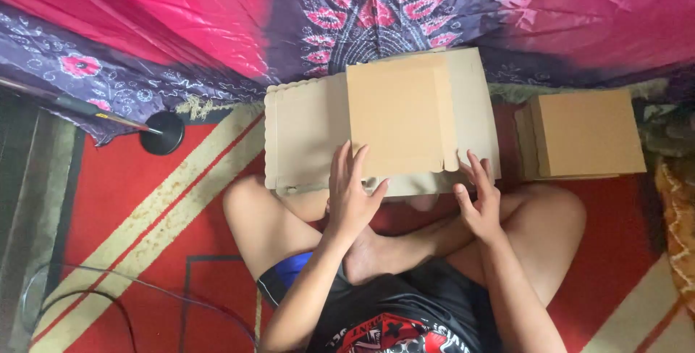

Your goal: Assembling cardboard boxes by folding and interlocking tabs, followed by sorting through a stack of flat cardboard sheets.

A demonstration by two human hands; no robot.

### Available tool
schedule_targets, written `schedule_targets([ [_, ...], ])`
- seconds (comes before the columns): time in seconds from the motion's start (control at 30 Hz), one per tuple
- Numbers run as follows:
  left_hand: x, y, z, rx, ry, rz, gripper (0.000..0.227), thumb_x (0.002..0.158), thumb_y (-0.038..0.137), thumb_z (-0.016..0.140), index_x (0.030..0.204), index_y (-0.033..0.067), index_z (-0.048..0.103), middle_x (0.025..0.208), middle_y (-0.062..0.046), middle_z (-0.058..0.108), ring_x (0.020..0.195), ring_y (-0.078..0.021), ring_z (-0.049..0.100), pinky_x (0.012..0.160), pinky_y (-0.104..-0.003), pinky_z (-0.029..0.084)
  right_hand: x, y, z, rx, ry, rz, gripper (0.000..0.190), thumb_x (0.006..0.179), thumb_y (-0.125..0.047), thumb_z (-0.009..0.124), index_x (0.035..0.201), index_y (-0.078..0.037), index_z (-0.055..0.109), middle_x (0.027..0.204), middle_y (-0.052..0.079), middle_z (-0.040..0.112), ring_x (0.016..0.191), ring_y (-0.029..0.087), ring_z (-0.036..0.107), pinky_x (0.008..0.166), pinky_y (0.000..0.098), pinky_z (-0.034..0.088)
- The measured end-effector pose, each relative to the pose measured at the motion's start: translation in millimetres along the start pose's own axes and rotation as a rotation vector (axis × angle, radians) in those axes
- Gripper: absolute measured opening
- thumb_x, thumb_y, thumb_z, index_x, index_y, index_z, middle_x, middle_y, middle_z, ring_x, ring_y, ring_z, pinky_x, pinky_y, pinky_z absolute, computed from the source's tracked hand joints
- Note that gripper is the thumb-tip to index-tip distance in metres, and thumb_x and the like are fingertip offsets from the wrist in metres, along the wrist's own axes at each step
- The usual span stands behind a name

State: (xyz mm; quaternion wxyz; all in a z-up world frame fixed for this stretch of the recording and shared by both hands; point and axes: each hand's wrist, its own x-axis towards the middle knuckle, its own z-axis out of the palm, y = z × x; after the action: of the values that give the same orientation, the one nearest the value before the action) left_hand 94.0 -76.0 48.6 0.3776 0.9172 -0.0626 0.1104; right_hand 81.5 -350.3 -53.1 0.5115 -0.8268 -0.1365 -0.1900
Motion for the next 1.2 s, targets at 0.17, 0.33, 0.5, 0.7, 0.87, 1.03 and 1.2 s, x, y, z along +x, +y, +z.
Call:
schedule_targets([
  [0.17,2,-3,-1,0.013,-0.011,-0.001,0.07,0.084,0.011,0.077,0.147,0.0047,0.047,0.147,-0.034,0.041,0.135,-0.0566,0.044,0.101,-0.069,0.045,9,-20,2,-0.006,-0.007,-0.019,0.066,0.1,-0.022,0.061,0.16,-0.007,0.038,0.138,0.014,0.066,0.134,0.032,0.055,0.125,0.0525,0.011],
  [0.33,4,-26,16,0.062,0.149,0.171,0.06,0.083,0.0,0.071,0.141,0.0046,0.055,0.128,-0.024,0.06,0.12,-0.0436,0.064,0.096,-0.052,0.054,11,-25,2,-0.054,-0.032,-0.023,0.061,0.099,-0.026,0.062,0.155,-0.007,0.049,0.141,0.01,0.065,0.134,0.029,0.057,0.125,0.0507,0.013],
  [0.5,3,-37,18,0.09,0.259,0.201,0.054,0.085,-0.006,0.067,0.137,0.0087,0.065,0.127,-0.021,0.066,0.114,-0.0385,0.069,0.092,-0.045,0.058,5,-15,4,-0.079,-0.015,-0.076,0.073,0.095,-0.023,0.067,0.16,-0.003,0.04,0.149,0.015,0.057,0.137,0.032,0.052,0.124,0.0527,0.01],
  [0.7,-3,-47,9,-0.042,0.403,0.112,0.035,0.094,0.001,0.063,0.127,0.0066,0.071,0.123,-0.016,0.071,0.11,-0.0342,0.071,0.09,-0.042,0.059,17,-40,9,-0.24,-0.087,-0.222,0.087,0.081,-0.028,0.084,0.155,-0.003,0.045,0.152,0.018,0.054,0.138,0.036,0.052,0.122,0.0608,0.011],
  [0.87,-16,-74,31,-0.306,0.428,-0.221,0.013,0.098,0.014,0.068,0.101,0.005,0.077,0.097,-0.014,0.078,0.09,-0.0291,0.077,0.077,-0.036,0.063,8,-26,21,-0.481,-0.053,-0.35,0.056,0.077,-0.029,0.087,0.128,-0.012,0.07,0.144,0.01,0.064,0.135,0.03,0.058,0.123,0.0639,0.014],
  [1.03,-26,-88,46,-0.593,0.384,-0.491,0.021,0.096,0.023,0.073,0.103,0.0033,0.075,0.089,-0.018,0.078,0.083,-0.0273,0.077,0.075,-0.038,0.063,10,-31,21,-0.439,-0.029,-0.361,0.046,0.077,-0.036,0.087,0.117,-0.015,0.076,0.135,0.006,0.07,0.129,0.028,0.063,0.125,0.0638,0.011],
  [1.2,-17,5,-11,-0.93,0.315,-0.846,0.033,0.086,0.02,0.082,0.087,-0.0071,0.064,0.095,-0.023,0.075,0.087,-0.031,0.077,0.086,-0.042,0.061,12,-31,25,-0.444,0.0,-0.385,0.042,0.083,-0.028,0.083,0.12,-0.012,0.073,0.134,0.011,0.069,0.125,0.03,0.065,0.126,0.0636,0.005],
])
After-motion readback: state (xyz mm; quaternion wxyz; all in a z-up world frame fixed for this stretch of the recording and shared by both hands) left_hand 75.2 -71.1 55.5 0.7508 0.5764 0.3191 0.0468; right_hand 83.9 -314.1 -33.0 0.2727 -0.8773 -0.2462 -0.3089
